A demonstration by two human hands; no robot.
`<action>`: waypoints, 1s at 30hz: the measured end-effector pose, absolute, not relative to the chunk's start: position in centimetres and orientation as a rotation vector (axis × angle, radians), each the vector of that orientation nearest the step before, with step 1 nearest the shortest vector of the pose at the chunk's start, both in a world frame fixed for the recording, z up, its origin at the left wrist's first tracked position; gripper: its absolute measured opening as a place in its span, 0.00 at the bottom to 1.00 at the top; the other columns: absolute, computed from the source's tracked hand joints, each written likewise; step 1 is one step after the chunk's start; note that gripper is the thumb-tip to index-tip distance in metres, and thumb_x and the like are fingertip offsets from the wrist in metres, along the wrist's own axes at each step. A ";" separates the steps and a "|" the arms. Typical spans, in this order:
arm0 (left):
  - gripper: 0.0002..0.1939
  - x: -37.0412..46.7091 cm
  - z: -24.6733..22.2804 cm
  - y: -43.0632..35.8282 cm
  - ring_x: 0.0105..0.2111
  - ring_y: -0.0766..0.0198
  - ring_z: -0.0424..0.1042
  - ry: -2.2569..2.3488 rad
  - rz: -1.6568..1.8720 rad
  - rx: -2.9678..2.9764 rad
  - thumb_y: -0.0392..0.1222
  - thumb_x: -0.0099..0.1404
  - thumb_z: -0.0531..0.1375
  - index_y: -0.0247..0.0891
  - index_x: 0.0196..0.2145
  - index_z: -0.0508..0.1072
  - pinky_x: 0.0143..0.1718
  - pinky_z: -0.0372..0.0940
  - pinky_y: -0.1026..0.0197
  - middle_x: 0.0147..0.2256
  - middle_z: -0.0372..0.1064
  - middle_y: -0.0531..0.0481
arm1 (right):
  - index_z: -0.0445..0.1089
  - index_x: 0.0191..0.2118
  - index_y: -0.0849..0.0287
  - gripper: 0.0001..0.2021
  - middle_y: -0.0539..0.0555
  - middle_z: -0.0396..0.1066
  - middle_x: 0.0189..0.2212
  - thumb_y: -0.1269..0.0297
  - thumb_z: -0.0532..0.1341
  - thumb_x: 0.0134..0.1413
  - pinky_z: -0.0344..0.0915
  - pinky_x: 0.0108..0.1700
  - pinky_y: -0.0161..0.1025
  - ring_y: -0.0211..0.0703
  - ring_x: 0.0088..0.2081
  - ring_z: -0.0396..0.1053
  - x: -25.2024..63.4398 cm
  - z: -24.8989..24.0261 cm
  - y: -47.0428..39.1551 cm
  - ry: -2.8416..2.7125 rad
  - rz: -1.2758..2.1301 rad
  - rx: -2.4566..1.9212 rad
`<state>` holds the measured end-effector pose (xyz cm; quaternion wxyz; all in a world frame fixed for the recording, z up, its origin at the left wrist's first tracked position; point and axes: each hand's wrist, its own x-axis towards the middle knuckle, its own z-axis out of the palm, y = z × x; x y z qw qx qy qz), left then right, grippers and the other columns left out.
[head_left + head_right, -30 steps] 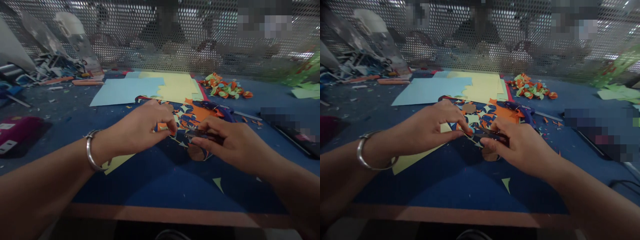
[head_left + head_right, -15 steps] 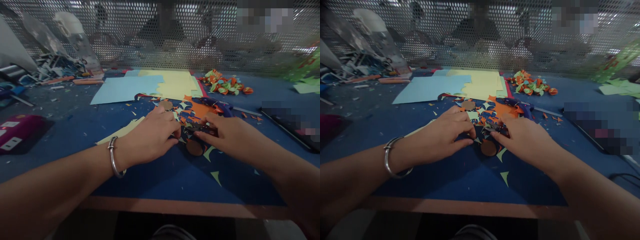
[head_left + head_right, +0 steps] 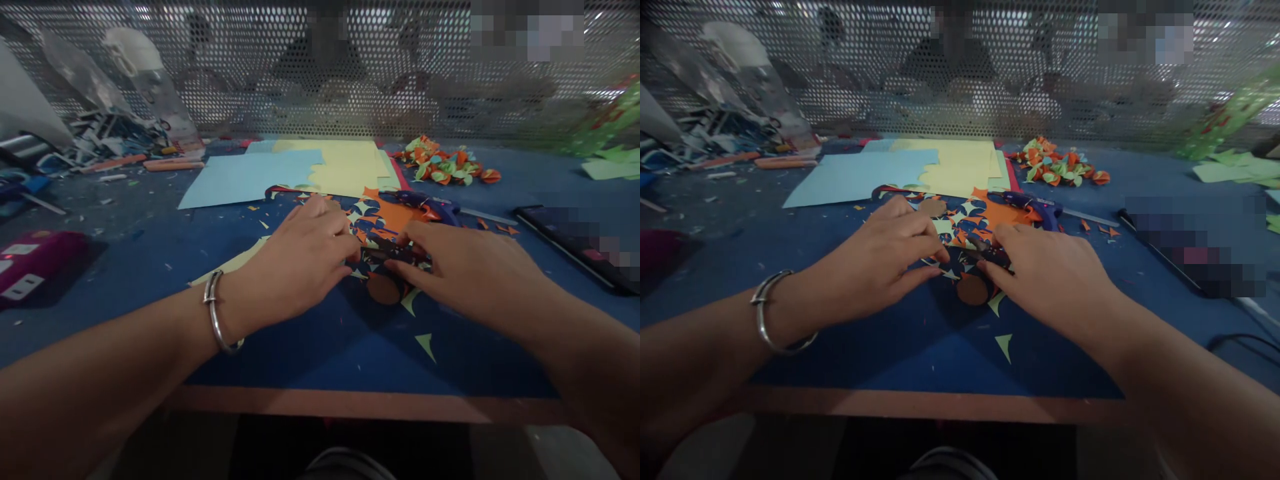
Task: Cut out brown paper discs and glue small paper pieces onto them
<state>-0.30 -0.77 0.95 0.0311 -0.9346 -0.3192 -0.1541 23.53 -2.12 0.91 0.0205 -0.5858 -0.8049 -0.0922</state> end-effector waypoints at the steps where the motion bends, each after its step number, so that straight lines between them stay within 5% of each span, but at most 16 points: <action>1: 0.07 -0.2 0.8 -0.8 0.49 0.48 0.62 -0.984 -0.446 -2.893 0.37 0.70 0.58 0.36 0.39 0.77 0.49 0.58 0.48 0.42 0.70 0.42 | 0.70 0.38 0.56 0.17 0.59 0.76 0.33 0.46 0.57 0.62 0.45 0.26 0.40 0.51 0.28 0.70 23.6 0.9 -2.3 -2.483 -0.342 -1.774; 8: 0.08 -0.6 1.2 -0.5 0.42 0.53 0.63 -1.051 -0.576 -2.853 0.34 0.68 0.57 0.37 0.36 0.76 0.48 0.57 0.49 0.37 0.69 0.44 | 0.72 0.36 0.58 0.08 0.57 0.74 0.36 0.63 0.58 0.63 0.62 0.39 0.45 0.52 0.40 0.71 22.5 0.8 -3.2 -2.547 -0.014 -1.268; 17: 0.04 -2.1 1.9 -0.2 0.39 0.57 0.66 -1.157 -0.789 -2.882 0.36 0.67 0.60 0.37 0.34 0.75 0.47 0.58 0.53 0.34 0.70 0.48 | 0.70 0.32 0.57 0.06 0.53 0.72 0.30 0.63 0.60 0.59 0.58 0.34 0.39 0.44 0.32 0.68 21.0 0.9 -2.8 -2.570 0.348 -1.423; 30: 0.07 -1.1 0.8 -0.5 0.41 0.55 0.67 -1.075 -0.462 -3.034 0.33 0.67 0.59 0.34 0.38 0.78 0.52 0.60 0.49 0.37 0.72 0.45 | 0.69 0.31 0.56 0.06 0.52 0.74 0.30 0.66 0.57 0.58 0.59 0.36 0.40 0.45 0.34 0.68 21.5 1.0 -2.9 -2.596 0.435 -1.402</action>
